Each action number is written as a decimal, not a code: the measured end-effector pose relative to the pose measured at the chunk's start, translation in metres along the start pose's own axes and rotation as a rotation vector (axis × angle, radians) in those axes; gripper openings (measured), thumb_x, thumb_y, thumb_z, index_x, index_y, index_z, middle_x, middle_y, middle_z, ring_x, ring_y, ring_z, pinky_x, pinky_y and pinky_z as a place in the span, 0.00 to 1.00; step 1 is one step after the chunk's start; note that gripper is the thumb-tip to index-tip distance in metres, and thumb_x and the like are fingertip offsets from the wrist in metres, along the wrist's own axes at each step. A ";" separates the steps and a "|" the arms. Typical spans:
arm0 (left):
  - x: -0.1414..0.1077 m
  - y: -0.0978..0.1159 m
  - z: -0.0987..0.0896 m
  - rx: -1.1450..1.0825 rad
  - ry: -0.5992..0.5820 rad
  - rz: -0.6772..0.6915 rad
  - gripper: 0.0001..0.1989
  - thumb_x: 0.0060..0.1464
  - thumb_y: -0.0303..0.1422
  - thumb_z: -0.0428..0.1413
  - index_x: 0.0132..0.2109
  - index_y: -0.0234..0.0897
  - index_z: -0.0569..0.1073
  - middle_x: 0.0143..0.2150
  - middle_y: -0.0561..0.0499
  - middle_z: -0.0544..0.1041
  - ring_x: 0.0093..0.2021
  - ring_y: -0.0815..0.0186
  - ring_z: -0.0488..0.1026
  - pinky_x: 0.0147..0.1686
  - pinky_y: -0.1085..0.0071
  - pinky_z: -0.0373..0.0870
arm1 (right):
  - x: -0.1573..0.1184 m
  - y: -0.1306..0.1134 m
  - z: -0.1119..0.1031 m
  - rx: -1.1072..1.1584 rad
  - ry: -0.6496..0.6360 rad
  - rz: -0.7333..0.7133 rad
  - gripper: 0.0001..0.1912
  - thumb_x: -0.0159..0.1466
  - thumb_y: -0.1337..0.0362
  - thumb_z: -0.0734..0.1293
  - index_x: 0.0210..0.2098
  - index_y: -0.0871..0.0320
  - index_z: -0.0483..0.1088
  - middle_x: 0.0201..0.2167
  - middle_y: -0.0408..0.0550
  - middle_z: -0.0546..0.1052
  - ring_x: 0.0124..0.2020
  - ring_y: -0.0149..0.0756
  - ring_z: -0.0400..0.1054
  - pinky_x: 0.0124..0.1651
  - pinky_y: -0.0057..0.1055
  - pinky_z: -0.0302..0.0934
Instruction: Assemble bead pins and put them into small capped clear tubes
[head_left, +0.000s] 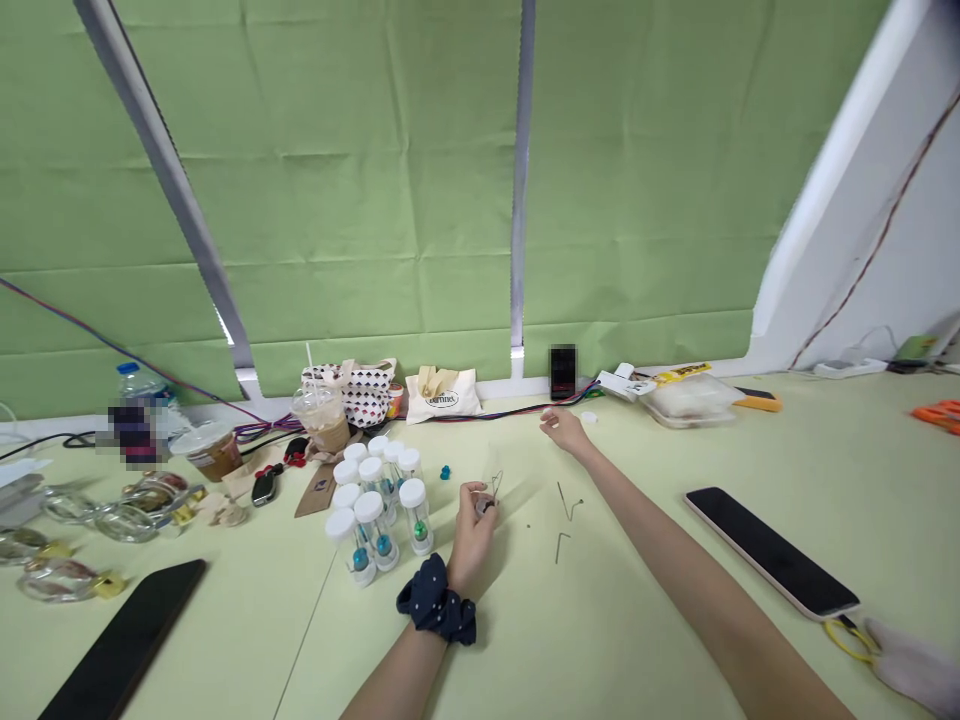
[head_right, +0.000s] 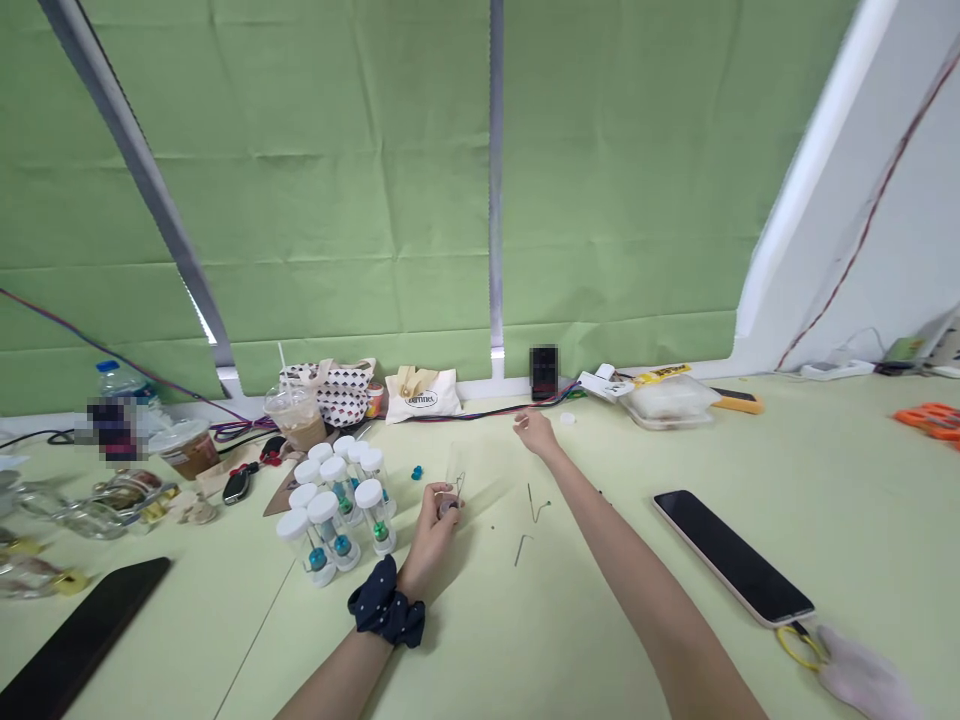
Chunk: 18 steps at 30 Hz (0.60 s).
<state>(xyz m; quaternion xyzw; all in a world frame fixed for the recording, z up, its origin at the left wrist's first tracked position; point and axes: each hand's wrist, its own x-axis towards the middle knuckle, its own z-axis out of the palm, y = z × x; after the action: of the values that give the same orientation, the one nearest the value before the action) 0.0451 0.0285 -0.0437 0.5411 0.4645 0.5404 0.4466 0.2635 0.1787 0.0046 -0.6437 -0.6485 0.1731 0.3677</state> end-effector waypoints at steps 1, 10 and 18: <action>0.000 0.000 0.000 0.001 0.008 -0.013 0.15 0.48 0.25 0.49 0.44 0.43 0.59 0.34 0.53 0.68 0.32 0.68 0.65 0.36 0.71 0.60 | 0.008 0.010 0.003 -0.044 0.005 0.046 0.14 0.54 0.68 0.65 0.41 0.61 0.69 0.36 0.52 0.74 0.39 0.39 0.69 0.44 0.33 0.61; 0.001 -0.001 0.001 0.044 -0.002 -0.018 0.15 0.51 0.31 0.50 0.46 0.43 0.58 0.34 0.53 0.67 0.30 0.68 0.63 0.33 0.71 0.60 | 0.046 0.057 0.029 -0.255 -0.023 0.208 0.27 0.60 0.62 0.63 0.58 0.54 0.56 0.50 0.60 0.62 0.48 0.49 0.64 0.49 0.42 0.55; 0.000 0.003 0.002 0.054 0.001 -0.045 0.14 0.52 0.30 0.49 0.46 0.43 0.58 0.35 0.53 0.66 0.30 0.69 0.63 0.32 0.72 0.60 | 0.041 0.062 0.027 -0.188 -0.019 0.170 0.11 0.60 0.62 0.62 0.42 0.59 0.66 0.47 0.56 0.63 0.43 0.43 0.66 0.47 0.41 0.55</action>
<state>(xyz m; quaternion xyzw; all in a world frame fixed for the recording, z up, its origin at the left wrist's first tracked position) 0.0468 0.0284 -0.0405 0.5421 0.4913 0.5175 0.4437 0.2922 0.2317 -0.0463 -0.7262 -0.6086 0.1481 0.2835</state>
